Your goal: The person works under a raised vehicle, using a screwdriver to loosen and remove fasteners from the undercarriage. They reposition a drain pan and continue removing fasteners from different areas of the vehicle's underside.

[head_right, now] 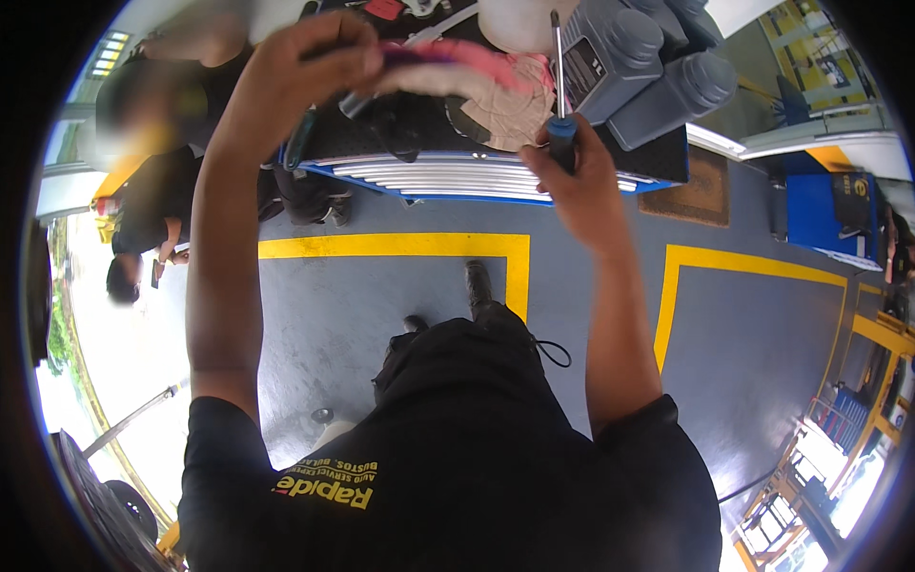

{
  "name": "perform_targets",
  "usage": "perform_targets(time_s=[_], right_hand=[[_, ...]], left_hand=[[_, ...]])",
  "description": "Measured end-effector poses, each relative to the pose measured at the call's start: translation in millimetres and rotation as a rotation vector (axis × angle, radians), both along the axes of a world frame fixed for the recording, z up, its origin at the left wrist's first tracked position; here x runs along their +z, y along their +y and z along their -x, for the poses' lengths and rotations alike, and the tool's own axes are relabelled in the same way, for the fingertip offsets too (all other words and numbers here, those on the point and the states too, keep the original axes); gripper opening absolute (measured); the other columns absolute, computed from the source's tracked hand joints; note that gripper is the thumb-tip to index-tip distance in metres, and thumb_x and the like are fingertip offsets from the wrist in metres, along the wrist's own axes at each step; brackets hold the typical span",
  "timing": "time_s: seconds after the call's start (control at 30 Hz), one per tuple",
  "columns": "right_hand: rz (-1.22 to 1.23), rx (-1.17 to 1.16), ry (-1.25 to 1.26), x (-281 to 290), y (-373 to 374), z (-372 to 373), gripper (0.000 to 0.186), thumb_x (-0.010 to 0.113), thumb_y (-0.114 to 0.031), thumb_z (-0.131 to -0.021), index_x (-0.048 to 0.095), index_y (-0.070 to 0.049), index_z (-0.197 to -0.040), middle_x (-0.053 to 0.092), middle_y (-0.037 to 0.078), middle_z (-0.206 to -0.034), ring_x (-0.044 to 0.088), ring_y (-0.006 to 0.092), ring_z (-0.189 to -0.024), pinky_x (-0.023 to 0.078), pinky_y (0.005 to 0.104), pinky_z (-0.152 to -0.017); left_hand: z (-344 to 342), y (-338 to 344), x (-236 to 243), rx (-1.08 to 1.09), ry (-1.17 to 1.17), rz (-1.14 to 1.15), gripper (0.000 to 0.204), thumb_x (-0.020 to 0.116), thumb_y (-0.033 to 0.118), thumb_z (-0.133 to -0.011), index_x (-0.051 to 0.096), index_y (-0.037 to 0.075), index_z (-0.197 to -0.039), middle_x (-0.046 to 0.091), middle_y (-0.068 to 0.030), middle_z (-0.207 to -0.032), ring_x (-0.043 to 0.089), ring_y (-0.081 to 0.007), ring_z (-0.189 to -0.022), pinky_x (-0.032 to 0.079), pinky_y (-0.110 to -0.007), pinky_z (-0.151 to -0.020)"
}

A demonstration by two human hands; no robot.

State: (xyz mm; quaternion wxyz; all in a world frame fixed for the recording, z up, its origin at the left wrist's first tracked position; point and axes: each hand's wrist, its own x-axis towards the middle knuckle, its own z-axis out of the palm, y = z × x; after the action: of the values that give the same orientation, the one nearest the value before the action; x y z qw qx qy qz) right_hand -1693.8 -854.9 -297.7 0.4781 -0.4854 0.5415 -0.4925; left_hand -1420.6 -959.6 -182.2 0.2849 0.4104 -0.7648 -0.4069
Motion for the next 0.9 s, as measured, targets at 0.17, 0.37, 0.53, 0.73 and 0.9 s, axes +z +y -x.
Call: perform_targets(time_s=[0.17,0.37,0.53,0.73,0.9], right_hand=[[0.310,0.403,-0.052,-10.9,-3.6,-63.8,0.036,0.079,-0.002,-0.077,0.060,-0.005,-0.107,0.062,-0.001,-0.090,0.061,0.0089,-0.086,0.051,0.0256,-0.077],[-0.311,1.066,-0.348,-5.7,49.7,-154.9,0.053,0.085,-0.019,-0.074,0.060,-0.003,-0.118,0.065,0.007,-0.107,0.060,0.0171,-0.102,0.047,0.0323,-0.094],[-0.454,1.103,-0.283,12.5,72.1,-205.8,0.052,0.083,-0.023,-0.076,0.060,0.003,-0.115,0.066,0.010,-0.106,0.061,0.0191,-0.101,0.046,0.0313,-0.092],[-0.487,1.205,-0.522,-10.4,94.2,-217.5,0.044,0.063,-0.040,-0.093,0.061,-0.001,-0.112,0.066,0.011,-0.104,0.062,0.0214,-0.098,0.047,0.0350,-0.091],[-0.797,0.999,-1.043,-19.5,132.1,-208.2,0.041,0.056,-0.039,-0.096,0.057,-0.007,-0.121,0.059,0.012,-0.119,0.055,0.0214,-0.113,0.044,0.0370,-0.099]], left_hand=[[-60.8,103.0,18.1,0.011,-0.044,-0.236,0.027,0.077,0.024,-0.078,0.065,0.002,-0.086,0.063,-0.0017,-0.075,0.059,-0.0072,-0.072,0.045,-0.024,-0.066],[-168.8,231.7,-69.6,0.140,0.727,-0.770,0.058,0.074,0.050,-0.081,0.065,-0.003,-0.103,0.068,-0.0095,-0.091,0.064,-0.0129,-0.084,0.051,-0.028,-0.074],[-141.2,311.0,-88.5,0.727,0.903,-0.820,0.077,0.073,0.043,-0.081,0.046,-0.004,-0.135,0.056,-0.0220,-0.128,0.059,-0.0285,-0.116,0.049,-0.041,-0.097],[-116.5,339.1,-48.3,0.461,1.334,-0.695,0.071,0.066,0.029,-0.084,0.038,-0.006,-0.140,0.052,-0.0220,-0.134,0.056,-0.0304,-0.120,0.046,-0.042,-0.102],[-102.5,356.7,-63.9,0.570,1.245,-0.622,0.058,0.064,0.028,-0.086,0.047,-0.006,-0.129,0.058,-0.0167,-0.122,0.057,-0.0243,-0.109,0.046,-0.036,-0.094]])
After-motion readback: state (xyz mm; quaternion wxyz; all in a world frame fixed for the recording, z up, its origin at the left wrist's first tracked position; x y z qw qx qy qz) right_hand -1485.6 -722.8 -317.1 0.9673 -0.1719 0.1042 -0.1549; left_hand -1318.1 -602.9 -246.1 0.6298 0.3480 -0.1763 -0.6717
